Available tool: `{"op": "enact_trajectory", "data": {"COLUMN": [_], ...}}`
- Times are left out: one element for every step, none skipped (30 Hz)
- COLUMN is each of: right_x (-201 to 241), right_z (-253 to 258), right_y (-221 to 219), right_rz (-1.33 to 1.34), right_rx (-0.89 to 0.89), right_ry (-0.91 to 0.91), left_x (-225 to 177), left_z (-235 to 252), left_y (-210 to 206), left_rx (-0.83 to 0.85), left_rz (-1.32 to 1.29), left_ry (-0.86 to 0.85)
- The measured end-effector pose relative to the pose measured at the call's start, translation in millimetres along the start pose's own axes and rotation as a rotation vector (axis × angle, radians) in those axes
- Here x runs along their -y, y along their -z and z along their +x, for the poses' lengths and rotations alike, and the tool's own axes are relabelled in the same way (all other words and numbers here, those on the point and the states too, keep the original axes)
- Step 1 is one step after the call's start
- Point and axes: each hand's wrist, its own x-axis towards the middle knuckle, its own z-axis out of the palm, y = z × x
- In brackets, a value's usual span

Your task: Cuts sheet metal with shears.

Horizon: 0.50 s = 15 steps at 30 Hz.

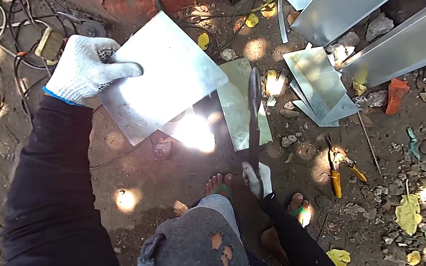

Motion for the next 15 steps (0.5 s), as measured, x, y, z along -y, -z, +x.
{"op": "enact_trajectory", "data": {"right_x": [5, 10, 18, 26, 33, 39, 43, 45, 45, 44, 44, 44, 45, 45, 45], "right_z": [3, 8, 16, 25, 34, 43, 52, 60, 67, 73, 77, 80, 82, 83, 84], "right_y": [5, 13, 23, 33, 42, 49, 52, 53, 53, 52, 50, 49, 48, 47, 46], "right_rz": [-0.122, -0.266, -0.396, -0.497, -0.59, -0.673, -0.748, -0.812, -0.86, -0.893, -0.92, -0.946, -0.969, -0.99, -1.013], "right_rx": [-0.033, -0.07, -0.096, -0.106, -0.1, -0.093, -0.087, -0.088, -0.099, -0.114, -0.126, -0.127, -0.112, -0.087, -0.06], "right_ry": [-0.05, -0.082, -0.116, -0.157, -0.213, -0.269, -0.315, -0.343, -0.351, -0.343, -0.33, -0.313, -0.294, -0.274, -0.254], "left_x": [13, 27, 37, 42, 43, 42, 39, 37, 36, 35, 34, 30, 25, 19, 14], "left_z": [-8, -19, -30, -44, -59, -75, -91, -107, -123, -139, -153, -163, -169, -174, -178], "left_y": [-1, -2, -5, -10, -18, -31, -45, -62, -81, -100, -120, -137, -152, -164, -174], "left_rx": [-0.057, -0.127, -0.217, -0.317, -0.417, -0.512, -0.592, -0.643, -0.673, -0.689, -0.708, -0.745, -0.798, -0.848, -0.889], "left_rz": [-0.043, -0.11, -0.209, -0.311, -0.416, -0.512, -0.59, -0.658, -0.725, -0.782, -0.844, -0.906, -0.952, -0.972, -0.965], "left_ry": [0.031, 0.071, 0.129, 0.212, 0.308, 0.416, 0.515, 0.588, 0.642, 0.678, 0.708, 0.741, 0.786, 0.838, 0.892]}}
